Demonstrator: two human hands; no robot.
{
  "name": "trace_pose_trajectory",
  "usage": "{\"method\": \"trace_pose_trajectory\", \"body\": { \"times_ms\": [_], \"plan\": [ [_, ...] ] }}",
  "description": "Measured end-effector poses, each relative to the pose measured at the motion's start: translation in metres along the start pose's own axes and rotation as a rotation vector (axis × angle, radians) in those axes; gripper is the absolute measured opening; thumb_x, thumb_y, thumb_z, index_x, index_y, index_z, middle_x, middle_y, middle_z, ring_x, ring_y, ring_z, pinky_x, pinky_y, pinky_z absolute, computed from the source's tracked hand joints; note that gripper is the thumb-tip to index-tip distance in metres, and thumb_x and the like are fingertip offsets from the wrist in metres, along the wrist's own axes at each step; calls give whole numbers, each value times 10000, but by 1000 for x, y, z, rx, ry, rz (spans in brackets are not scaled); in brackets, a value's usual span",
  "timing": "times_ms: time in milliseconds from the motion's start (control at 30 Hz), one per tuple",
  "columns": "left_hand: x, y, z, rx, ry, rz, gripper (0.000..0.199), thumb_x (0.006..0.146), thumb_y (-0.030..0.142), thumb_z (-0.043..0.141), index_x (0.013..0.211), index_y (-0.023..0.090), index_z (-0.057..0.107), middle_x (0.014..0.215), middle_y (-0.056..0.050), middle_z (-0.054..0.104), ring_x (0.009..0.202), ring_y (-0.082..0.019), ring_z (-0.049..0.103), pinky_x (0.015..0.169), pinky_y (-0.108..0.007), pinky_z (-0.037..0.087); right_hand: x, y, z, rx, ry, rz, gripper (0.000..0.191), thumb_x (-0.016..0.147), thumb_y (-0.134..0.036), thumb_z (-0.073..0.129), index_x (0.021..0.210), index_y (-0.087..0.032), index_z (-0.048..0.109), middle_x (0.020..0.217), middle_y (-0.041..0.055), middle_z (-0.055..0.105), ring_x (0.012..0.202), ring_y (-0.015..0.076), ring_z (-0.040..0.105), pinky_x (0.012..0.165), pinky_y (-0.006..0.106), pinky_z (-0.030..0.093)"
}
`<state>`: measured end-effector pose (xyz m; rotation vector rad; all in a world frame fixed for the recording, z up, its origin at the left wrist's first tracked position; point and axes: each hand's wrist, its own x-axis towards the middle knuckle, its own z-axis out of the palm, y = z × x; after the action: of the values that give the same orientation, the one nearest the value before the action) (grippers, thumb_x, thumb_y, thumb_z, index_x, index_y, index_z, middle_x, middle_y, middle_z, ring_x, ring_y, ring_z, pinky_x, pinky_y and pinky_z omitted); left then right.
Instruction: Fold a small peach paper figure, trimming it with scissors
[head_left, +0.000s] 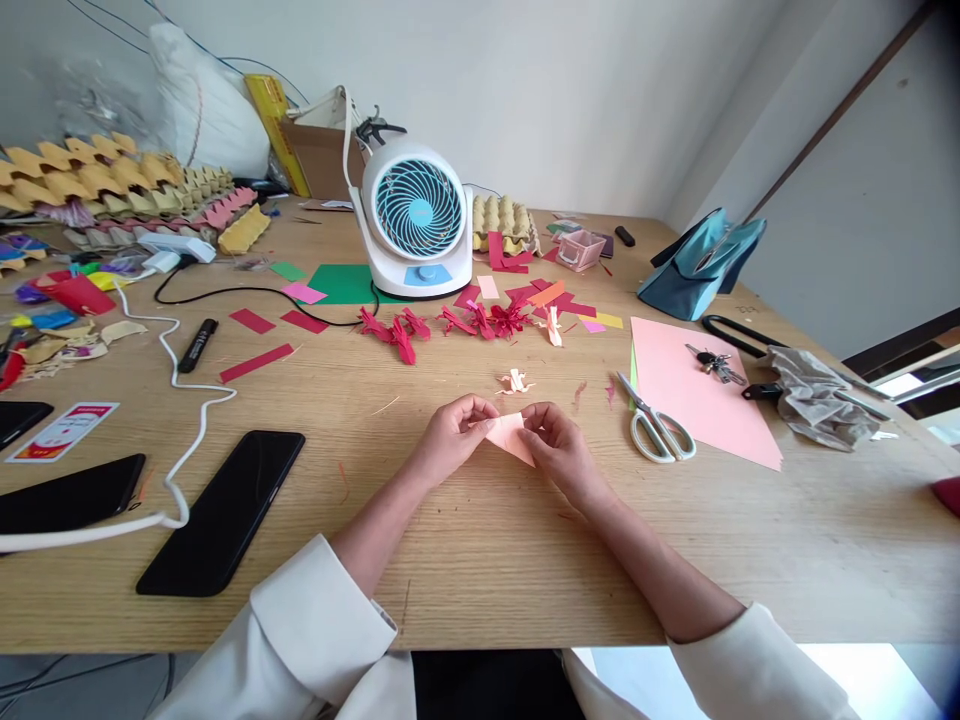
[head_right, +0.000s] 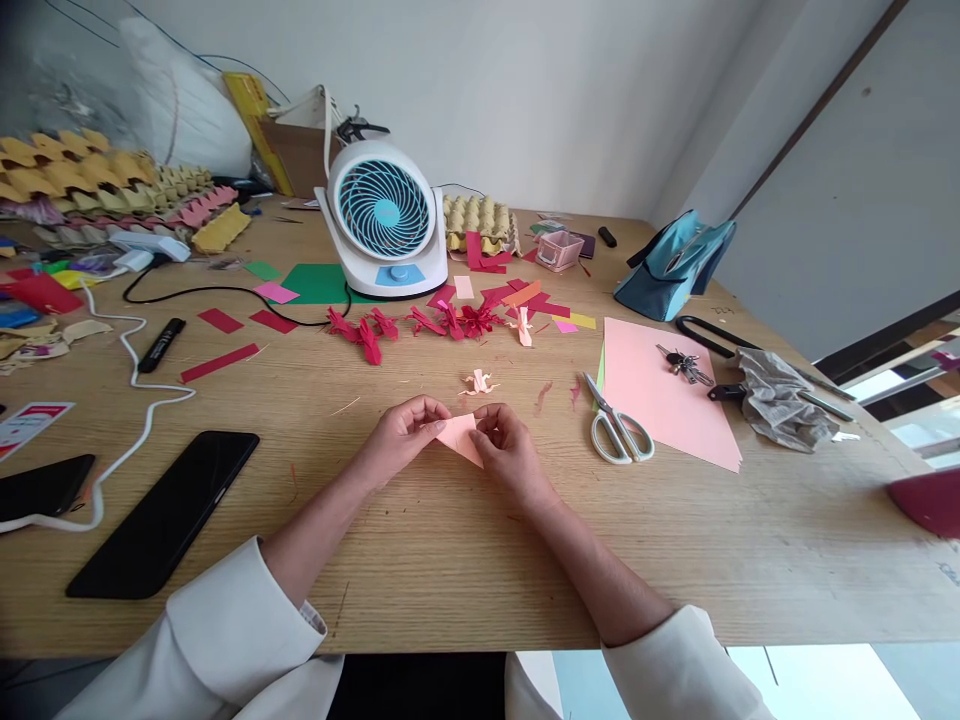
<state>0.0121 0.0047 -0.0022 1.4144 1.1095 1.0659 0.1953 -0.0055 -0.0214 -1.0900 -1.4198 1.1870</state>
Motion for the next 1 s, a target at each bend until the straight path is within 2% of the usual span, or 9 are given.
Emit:
{"method": "trace_pose_trajectory", "body": {
  "times_ms": [233,433,600,800,1000],
  "plan": [
    [0,-2,0,159,-8,82,74,803,220,565,827,174,618,787,-3,636,706,-122,581,652,-215,426,1,-2,-1,-6,-84,-86,284,841,-380,635,1056,-216,548,765,-19,514,642,127,497,564,247,415],
    [-4,2,3,296,-26,154,47,771,147,547,773,190,566,753,25,614,674,-113,573,642,-208,423,1,-6,-7,-91,-295,-68,253,909,-440,580,985,-200,599,876,37,623,758,157,564,669,292,469],
    [-5,4,3,353,-84,186,120,780,92,496,789,190,564,761,31,610,702,-109,577,662,-200,423,3,-9,-14,-131,-361,-53,247,915,-432,579,964,-190,589,843,26,609,742,146,536,656,278,435],
    [-7,5,4,435,-114,149,218,760,34,444,811,176,601,776,21,645,698,-104,581,642,-197,410,2,-15,-21,-291,-454,12,212,901,-379,601,886,-167,592,740,-20,528,654,107,446,588,237,360],
    [-8,3,5,548,-148,150,219,726,36,466,697,167,640,631,40,616,550,-86,487,557,-200,353,1,-23,-26,-420,-530,-87,168,873,-334,633,844,-169,624,874,18,539,705,108,491,624,231,397]
  ]
}}
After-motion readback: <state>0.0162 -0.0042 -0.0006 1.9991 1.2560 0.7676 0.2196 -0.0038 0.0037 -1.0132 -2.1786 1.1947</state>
